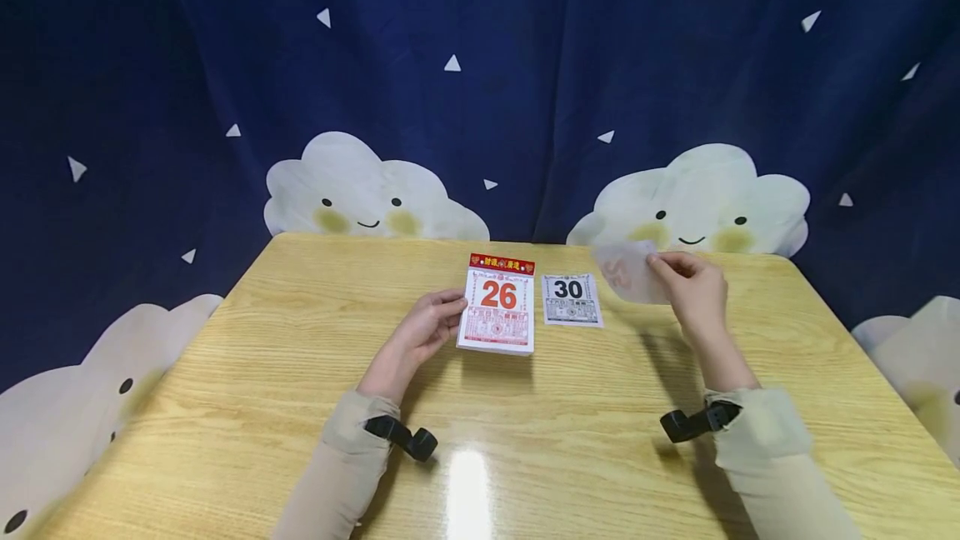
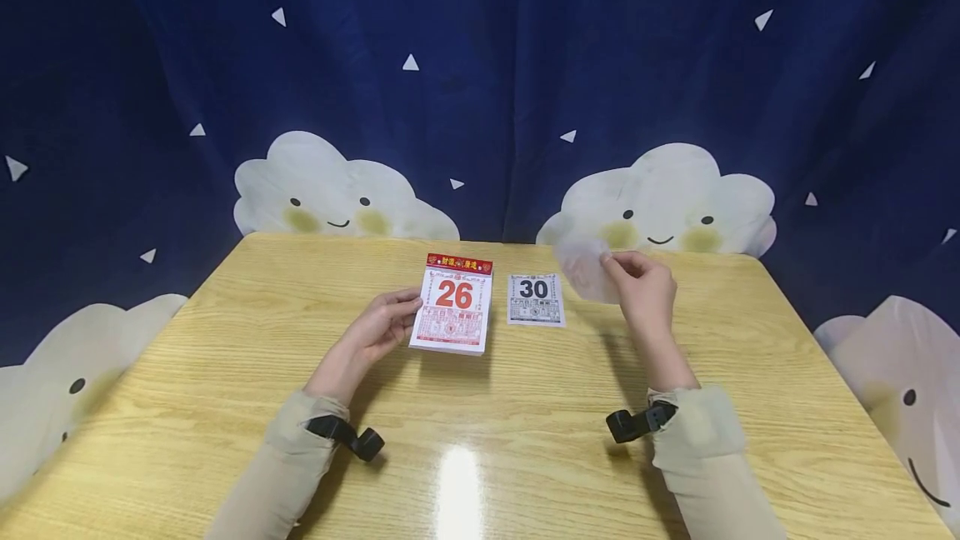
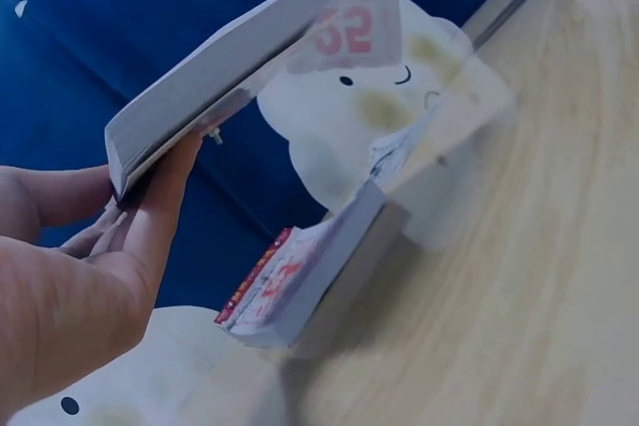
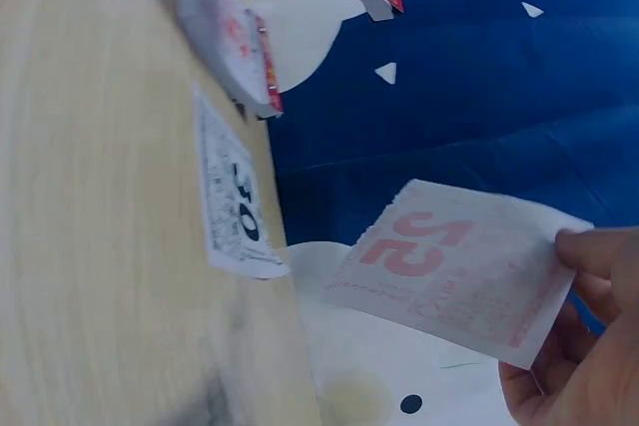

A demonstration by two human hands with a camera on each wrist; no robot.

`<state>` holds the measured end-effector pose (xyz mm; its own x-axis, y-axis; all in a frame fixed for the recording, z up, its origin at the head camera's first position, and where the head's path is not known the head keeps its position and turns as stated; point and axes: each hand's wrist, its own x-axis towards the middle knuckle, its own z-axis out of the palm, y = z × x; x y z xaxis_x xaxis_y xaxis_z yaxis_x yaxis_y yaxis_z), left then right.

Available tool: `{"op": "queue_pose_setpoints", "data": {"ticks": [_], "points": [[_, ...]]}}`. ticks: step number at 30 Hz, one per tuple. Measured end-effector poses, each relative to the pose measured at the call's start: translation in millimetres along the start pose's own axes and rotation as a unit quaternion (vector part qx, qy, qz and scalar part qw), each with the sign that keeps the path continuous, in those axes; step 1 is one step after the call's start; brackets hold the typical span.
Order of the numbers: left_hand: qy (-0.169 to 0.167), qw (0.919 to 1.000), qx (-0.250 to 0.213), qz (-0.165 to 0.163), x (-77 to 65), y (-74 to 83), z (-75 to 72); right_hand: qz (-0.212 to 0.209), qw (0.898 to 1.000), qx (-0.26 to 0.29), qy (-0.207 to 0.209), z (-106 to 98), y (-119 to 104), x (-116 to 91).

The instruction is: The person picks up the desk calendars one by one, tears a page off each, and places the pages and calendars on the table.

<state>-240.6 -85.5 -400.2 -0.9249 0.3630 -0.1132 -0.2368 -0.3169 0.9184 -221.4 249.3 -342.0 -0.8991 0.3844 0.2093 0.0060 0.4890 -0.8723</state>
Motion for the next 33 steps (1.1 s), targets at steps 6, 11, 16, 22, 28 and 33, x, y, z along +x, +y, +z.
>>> {"op": "queue_pose_setpoints", "data": {"ticks": [6,11,16,22,28,33], "points": [[0.002,0.9997,0.010,-0.021,-4.9,-5.6,-5.5,-0.108,0.989,-0.098,-0.028,7.0,7.8,-11.2],[-0.019,0.9988,0.024,-0.037,-6.6,-10.9,-7.2,-0.158,0.976,-0.139,-0.056,12.9,13.6,-20.5],[-0.045,0.9967,0.050,-0.045,-9.9,-15.6,-10.7,-0.173,0.964,-0.162,-0.118,18.1,16.3,-29.9],[-0.060,0.9938,0.074,-0.057,-15.8,-22.0,-14.4,-0.184,0.947,-0.192,-0.182,24.5,21.5,-39.5],[-0.092,0.9889,0.080,-0.085,-19.2,-27.5,-17.3,-0.182,0.929,-0.196,-0.255,30.3,28.7,-45.8],[-0.103,0.9847,0.096,-0.102,-24.2,-28.7,-20.0,-0.185,0.914,-0.191,-0.307,34.5,33.3,-49.6]]}}
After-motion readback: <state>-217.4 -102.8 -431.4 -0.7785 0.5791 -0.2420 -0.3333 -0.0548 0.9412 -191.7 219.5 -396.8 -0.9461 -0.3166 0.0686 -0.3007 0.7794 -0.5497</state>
